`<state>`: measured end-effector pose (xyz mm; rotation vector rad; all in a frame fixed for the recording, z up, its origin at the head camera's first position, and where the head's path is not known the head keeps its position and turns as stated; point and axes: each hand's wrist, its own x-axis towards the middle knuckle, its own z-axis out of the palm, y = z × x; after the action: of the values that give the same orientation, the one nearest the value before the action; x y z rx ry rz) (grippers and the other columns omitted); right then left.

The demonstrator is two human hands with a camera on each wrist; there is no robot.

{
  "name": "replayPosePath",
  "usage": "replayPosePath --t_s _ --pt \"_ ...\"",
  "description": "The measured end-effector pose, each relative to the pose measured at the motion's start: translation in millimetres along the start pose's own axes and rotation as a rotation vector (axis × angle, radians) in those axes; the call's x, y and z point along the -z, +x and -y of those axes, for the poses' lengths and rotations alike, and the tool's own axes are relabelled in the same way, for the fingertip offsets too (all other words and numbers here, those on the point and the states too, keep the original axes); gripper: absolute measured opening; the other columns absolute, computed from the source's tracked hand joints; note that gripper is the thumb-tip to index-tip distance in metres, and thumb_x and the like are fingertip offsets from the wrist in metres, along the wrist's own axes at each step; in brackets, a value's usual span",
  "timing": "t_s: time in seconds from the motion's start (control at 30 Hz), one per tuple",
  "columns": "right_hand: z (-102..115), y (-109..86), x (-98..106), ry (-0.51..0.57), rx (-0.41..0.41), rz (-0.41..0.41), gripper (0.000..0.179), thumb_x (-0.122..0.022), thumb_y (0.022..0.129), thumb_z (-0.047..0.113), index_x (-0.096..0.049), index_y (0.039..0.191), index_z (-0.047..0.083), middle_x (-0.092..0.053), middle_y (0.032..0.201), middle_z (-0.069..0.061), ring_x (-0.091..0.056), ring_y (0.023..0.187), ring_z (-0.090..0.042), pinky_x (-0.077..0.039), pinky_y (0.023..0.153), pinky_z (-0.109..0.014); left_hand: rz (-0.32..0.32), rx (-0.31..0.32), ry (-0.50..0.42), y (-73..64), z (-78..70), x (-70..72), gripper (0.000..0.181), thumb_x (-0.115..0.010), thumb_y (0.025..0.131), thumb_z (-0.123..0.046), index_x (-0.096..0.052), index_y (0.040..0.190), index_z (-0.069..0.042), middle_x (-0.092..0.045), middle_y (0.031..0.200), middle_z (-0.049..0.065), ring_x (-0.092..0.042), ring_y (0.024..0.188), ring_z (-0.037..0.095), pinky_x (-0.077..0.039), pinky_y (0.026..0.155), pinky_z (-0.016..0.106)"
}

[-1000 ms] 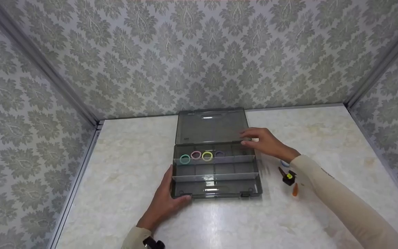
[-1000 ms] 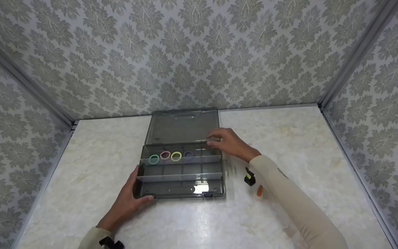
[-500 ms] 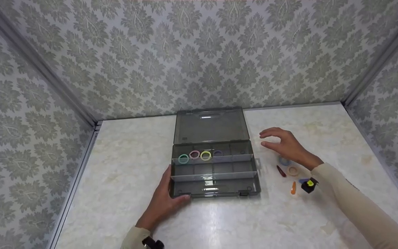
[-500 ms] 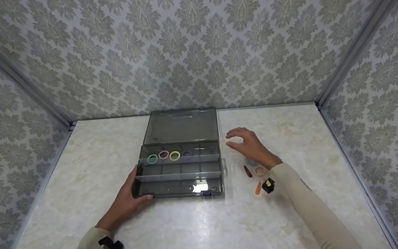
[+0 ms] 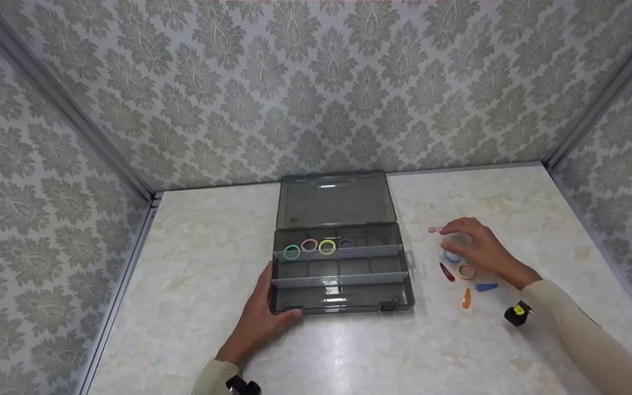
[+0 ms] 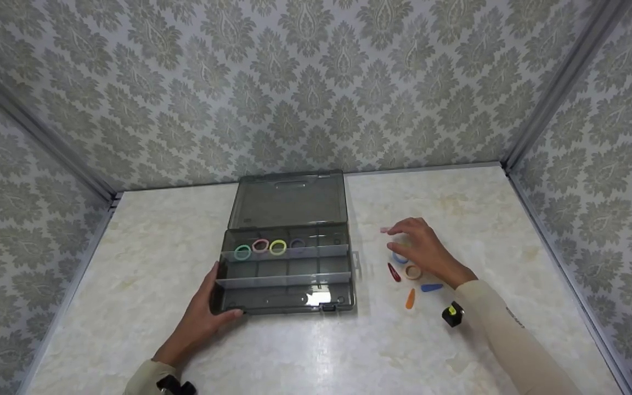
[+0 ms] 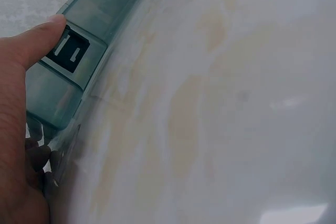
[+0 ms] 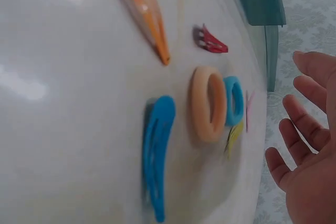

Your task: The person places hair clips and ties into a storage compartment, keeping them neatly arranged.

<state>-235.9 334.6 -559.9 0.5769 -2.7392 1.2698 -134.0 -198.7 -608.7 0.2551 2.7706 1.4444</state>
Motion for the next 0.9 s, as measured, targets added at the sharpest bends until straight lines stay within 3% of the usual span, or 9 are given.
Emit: replayPosePath --t_s 0.2,0.43,0.77,0.9 --pt "-11.8 -15.6 2.0 -0.024 -0.025 0.004 0.024 -0.084 0.099 0.013 -0.080 0.122 0.005 -0.070 0.130 -0.010 -0.052 0.128 -0.026 -0.043 0.108 -0.050 -0.006 -0.011 0.001 -0.5 1.2 0.9 0.135 -0.095 0.082 -0.056 -0.012 0.177 -0.008 -0.019 0.183 0.016 -0.022 0.167 0.040 -0.022 0.134 0.061" --pt "-18.8 -23.9 1.5 -0.050 -0.046 0.008 0.030 -0.086 0.097 0.011 -0.079 0.126 0.003 -0.064 0.133 -0.015 -0.047 0.130 -0.033 -0.041 0.110 -0.063 -0.009 -0.018 -0.016 -0.3 2.2 1.2 0.135 -0.096 0.083 -0.056 -0.012 0.178 -0.009 -0.019 0.183 0.014 -0.022 0.168 0.038 -0.021 0.134 0.059" --pt "-20.8 -25.7 -2.5 -0.075 -0.103 0.037 0.040 -0.089 0.095 0.016 -0.077 0.130 0.000 -0.057 0.140 -0.023 -0.040 0.136 -0.043 -0.040 0.109 -0.065 -0.002 0.010 -0.031 -0.7 3.1 -0.9 0.135 -0.094 0.082 -0.060 -0.012 0.179 -0.016 -0.019 0.184 0.009 -0.021 0.168 0.034 -0.021 0.134 0.058" --pt "-19.6 -25.2 -3.9 -0.081 -0.101 0.032 0.041 -0.090 0.095 0.017 -0.077 0.129 0.000 -0.058 0.139 -0.023 -0.041 0.136 -0.044 -0.037 0.109 -0.065 -0.004 0.004 -0.018 -0.1 4.4 -1.2 0.136 -0.095 0.081 -0.060 -0.012 0.178 -0.012 -0.019 0.183 0.012 -0.021 0.168 0.036 -0.022 0.134 0.058"
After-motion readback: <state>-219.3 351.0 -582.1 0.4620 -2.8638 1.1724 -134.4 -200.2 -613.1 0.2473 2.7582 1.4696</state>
